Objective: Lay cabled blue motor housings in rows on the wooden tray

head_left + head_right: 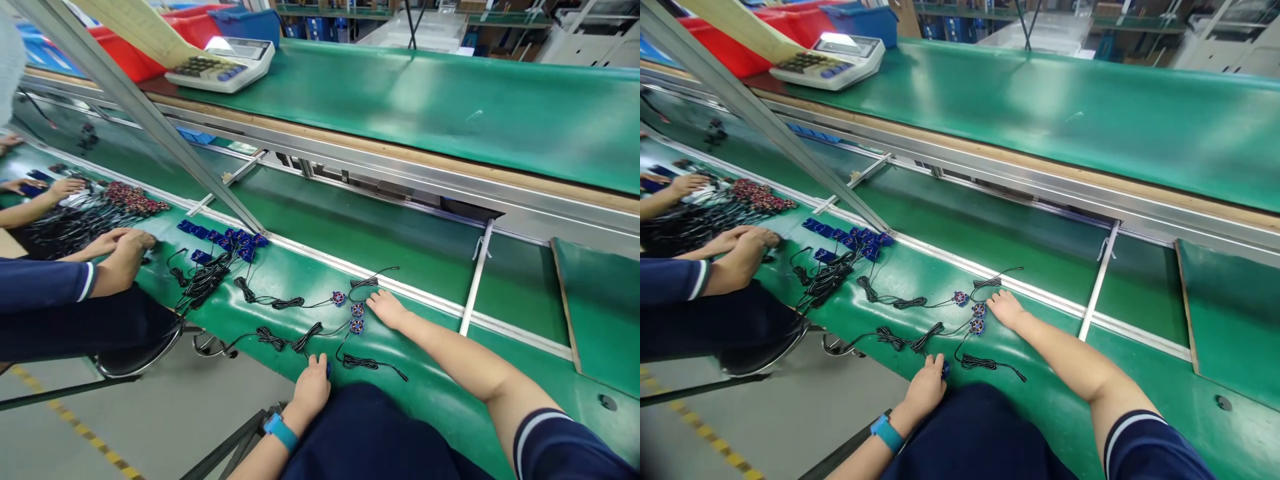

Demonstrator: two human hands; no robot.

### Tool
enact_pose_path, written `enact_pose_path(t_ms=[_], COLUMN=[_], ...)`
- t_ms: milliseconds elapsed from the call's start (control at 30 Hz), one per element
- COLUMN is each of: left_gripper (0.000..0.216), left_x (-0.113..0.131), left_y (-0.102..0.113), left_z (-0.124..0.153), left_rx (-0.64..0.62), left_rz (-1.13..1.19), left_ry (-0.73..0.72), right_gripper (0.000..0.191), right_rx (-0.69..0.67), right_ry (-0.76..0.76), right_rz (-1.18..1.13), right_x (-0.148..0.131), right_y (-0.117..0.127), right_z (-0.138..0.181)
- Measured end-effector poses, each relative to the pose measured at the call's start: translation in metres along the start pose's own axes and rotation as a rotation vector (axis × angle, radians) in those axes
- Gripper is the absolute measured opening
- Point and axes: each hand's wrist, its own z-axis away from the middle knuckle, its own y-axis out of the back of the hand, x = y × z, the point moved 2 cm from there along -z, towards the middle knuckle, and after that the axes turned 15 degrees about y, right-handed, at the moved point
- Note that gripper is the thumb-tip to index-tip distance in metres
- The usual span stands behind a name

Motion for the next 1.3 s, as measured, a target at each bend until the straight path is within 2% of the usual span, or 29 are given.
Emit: enact_pose_path(t_ms=[67, 133, 233, 300, 367, 467, 567, 700, 867, 967, 1067, 1200, 1300], left_gripper=[0.062, 0.06, 0.052, 0.052, 0.053, 0.052, 0.051, 0.053, 0.041, 0.044, 0.04, 0.03, 0.031], left_x=[-0.001, -0.003, -0.01, -0.017, -0.023, -0.026, -0.019, 0.006, 0.044, 0.057, 0.057, 0.043, 0.036], left_y=[-0.005, -0.008, -0.007, -0.005, -0.002, 0.001, 0.007, 0.017, 0.022, 0.021, 0.021, 0.02, 0.016], left_z=[-0.001, -0.003, -0.003, 0.0, 0.006, 0.016, 0.025, 0.032, 0.027, 0.02, 0.015, 0.015, 0.018], left_rx=[0.0, -0.01, -0.036, -0.04, -0.033, -0.025, -0.039, -0.012, 0.073, 0.106, 0.14, 0.155, 0.153], left_rz=[0.025, 0.048, 0.062, 0.06, 0.074, 0.153, 0.232, 0.243, 0.165, 0.095, 0.075, 0.116, 0.144], left_ry=[-0.011, -0.028, -0.047, -0.059, -0.07, -0.063, -0.036, -0.079, -0.123, -0.123, -0.114, -0.079, -0.087], right_gripper=[0.03, 0.032, 0.036, 0.037, 0.036, 0.037, 0.038, 0.039, 0.036, 0.032, 0.025, 0.017, 0.015], right_rx=[0.003, 0.072, 0.199, 0.183, 0.13, 0.114, 0.14, 0.153, 0.221, 0.251, 0.283, 0.309, 0.499], right_ry=[-0.013, -0.007, 0.21, 0.377, 0.403, 0.274, 0.127, -0.042, -0.148, -0.246, -0.291, -0.282, -0.396], right_rz=[0.017, 0.055, 0.085, 0.084, 0.103, 0.129, 0.084, -0.054, -0.219, -0.264, -0.25, -0.371, -0.443], right_x=[-0.006, -0.016, -0.038, -0.053, -0.063, -0.067, -0.067, -0.078, -0.116, -0.125, -0.111, -0.07, -0.046], right_y=[-0.007, -0.013, -0.024, -0.035, -0.047, -0.059, -0.065, -0.071, -0.077, -0.075, -0.075, -0.079, -0.072], right_z=[0.0, 0.003, 0.01, 0.013, 0.016, 0.027, 0.043, 0.052, 0.033, 0.032, 0.049, 0.102, 0.157])
